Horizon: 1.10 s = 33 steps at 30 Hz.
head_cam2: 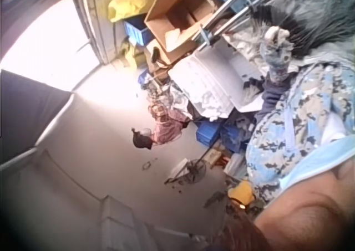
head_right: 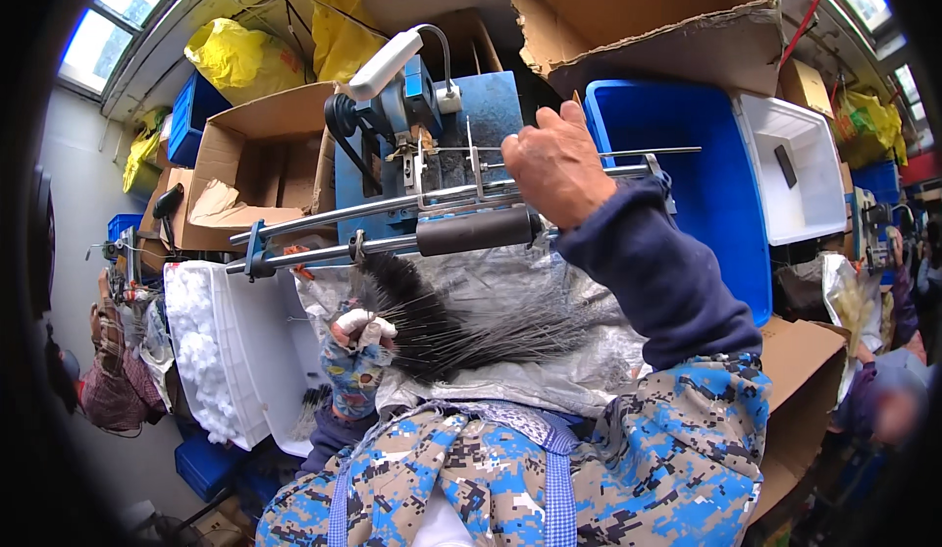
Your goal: The person operates a small blue benchtop machine, repeatedly feeding thin black rods into a cutting or grinding mechanism. They hold the rods with gloved hands and guide them through the machine's rollers, then remove the processed pieces. The workspace is cluttered with boxes and bins.
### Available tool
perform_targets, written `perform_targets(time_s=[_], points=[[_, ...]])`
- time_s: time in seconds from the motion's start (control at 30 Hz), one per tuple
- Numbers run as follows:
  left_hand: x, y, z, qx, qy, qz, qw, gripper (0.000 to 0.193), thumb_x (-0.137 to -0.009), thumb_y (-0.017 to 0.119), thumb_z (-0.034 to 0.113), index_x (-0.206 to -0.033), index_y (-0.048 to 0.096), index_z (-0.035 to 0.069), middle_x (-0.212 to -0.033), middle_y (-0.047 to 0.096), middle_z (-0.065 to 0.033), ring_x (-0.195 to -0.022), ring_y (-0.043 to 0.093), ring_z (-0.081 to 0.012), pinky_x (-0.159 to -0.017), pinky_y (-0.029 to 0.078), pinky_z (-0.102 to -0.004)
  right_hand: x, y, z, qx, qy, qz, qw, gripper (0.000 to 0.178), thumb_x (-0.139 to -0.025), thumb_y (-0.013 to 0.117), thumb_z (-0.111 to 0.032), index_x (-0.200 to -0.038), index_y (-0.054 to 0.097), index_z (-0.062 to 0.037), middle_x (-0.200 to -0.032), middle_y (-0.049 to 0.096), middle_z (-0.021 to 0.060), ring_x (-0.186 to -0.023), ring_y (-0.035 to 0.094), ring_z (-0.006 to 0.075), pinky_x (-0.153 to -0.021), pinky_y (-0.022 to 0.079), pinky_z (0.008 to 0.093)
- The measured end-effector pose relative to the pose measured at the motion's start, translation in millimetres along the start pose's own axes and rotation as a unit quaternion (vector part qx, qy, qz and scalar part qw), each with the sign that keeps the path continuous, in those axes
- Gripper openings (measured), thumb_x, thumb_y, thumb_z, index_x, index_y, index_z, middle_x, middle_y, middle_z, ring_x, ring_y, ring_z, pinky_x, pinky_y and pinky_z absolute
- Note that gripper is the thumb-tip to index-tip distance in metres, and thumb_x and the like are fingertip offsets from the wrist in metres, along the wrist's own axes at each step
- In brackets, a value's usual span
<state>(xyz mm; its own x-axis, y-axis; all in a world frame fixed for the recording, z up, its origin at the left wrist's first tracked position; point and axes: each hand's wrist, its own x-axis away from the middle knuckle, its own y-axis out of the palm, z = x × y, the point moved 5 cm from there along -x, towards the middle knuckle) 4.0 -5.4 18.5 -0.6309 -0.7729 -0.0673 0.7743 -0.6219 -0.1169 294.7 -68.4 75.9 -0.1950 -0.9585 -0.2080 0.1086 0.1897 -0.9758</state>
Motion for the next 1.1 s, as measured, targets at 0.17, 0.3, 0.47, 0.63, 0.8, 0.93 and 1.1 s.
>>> perform_targets(time_s=[0.17, 0.3, 0.47, 0.63, 0.8, 0.93, 1.1], points=[[-4.5, 7.2, 2.2, 0.040, -0.003, -0.026, 0.999, 0.014, -0.086, 0.057, 0.004, -0.099, 0.055, 0.002, -0.078, 0.062, -0.0086, -0.062, 0.057, -0.0108, -0.054, 0.045, -0.0221, 80.5, -30.2, -44.6, -0.203, -0.060, -0.107, 0.972, 0.016, -0.068, 0.061, -0.007, -0.083, 0.059, -0.0074, -0.074, 0.058, 0.0045, -0.076, 0.053, 0.0229, -0.069, 0.037, 0.0371], [-11.7, 36.7, 16.6, -0.132, 0.153, -0.169, 0.965, 0.034, -0.078, 0.067, 0.006, -0.109, 0.054, 0.002, -0.092, 0.061, -0.0101, -0.081, 0.063, -0.0176, -0.066, 0.049, -0.0286, 50.4, -37.0, -89.6, -0.490, -0.054, 0.061, 0.868, 0.034, -0.069, 0.070, -0.009, -0.100, 0.058, 0.0003, -0.092, 0.059, 0.0115, -0.086, 0.053, 0.0276, -0.074, 0.042, 0.0373], [-3.0, 37.4, -0.3, 0.280, -0.302, -0.025, 0.911, 0.041, -0.076, 0.068, 0.026, -0.110, 0.055, 0.006, -0.101, 0.059, -0.0124, -0.086, 0.060, -0.0262, -0.075, 0.048, -0.0310, 31.7, -38.7, -117.4, -0.889, 0.014, -0.026, 0.457, 0.016, -0.089, 0.053, -0.008, -0.099, 0.059, 0.0033, -0.083, 0.062, 0.0084, -0.073, 0.059, 0.0146, -0.069, 0.048, 0.0275], [-24.9, 0.8, -31.8, -0.501, 0.172, -0.175, 0.830, 0.045, -0.063, 0.074, 0.024, -0.102, 0.056, 0.008, -0.093, 0.058, -0.0123, -0.089, 0.055, -0.0328, -0.087, 0.038, -0.0477, 17.5, -63.5, -20.7, -0.699, 0.124, 0.146, 0.689, 0.016, -0.090, 0.048, -0.002, -0.099, 0.060, 0.0034, -0.065, 0.054, 0.0019, -0.058, 0.048, 0.0058, -0.053, 0.041, 0.0190], [-28.8, -14.8, -71.8, -0.612, 0.058, -0.175, 0.769, 0.060, -0.062, 0.071, 0.030, -0.111, 0.051, 0.001, -0.105, 0.053, -0.0171, -0.105, 0.045, -0.0372, -0.099, 0.025, -0.0531, -46.5, 17.5, -21.4, -0.171, 0.058, 0.049, 0.982, 0.014, -0.080, 0.053, -0.003, -0.090, 0.062, -0.0044, -0.082, 0.059, 0.0120, -0.075, 0.058, 0.0272, -0.064, 0.047, 0.0347], [-28.0, -17.0, -87.6, -0.604, 0.149, -0.170, 0.765, 0.070, -0.063, 0.071, 0.019, -0.122, 0.040, -0.002, -0.093, 0.065, -0.0037, -0.098, 0.053, -0.0346, -0.098, 0.026, -0.0526, -70.1, 67.2, -13.6, -0.089, 0.109, 0.008, 0.990, 0.012, -0.077, 0.052, -0.011, -0.085, 0.061, -0.0073, -0.091, 0.057, 0.0114, -0.087, 0.055, 0.0295, -0.071, 0.045, 0.0416], [-25.0, -20.0, -88.1, -0.589, 0.145, -0.167, 0.777, 0.062, -0.063, 0.071, 0.019, -0.114, 0.044, -0.002, -0.089, 0.065, -0.0040, -0.095, 0.054, -0.0334, -0.098, 0.027, -0.0523, -78.1, 80.3, -23.1, -0.108, 0.086, -0.020, 0.990, 0.012, -0.077, 0.052, -0.011, -0.084, 0.062, -0.0085, -0.089, 0.058, 0.0099, -0.087, 0.056, 0.0294, -0.071, 0.046, 0.0424]])
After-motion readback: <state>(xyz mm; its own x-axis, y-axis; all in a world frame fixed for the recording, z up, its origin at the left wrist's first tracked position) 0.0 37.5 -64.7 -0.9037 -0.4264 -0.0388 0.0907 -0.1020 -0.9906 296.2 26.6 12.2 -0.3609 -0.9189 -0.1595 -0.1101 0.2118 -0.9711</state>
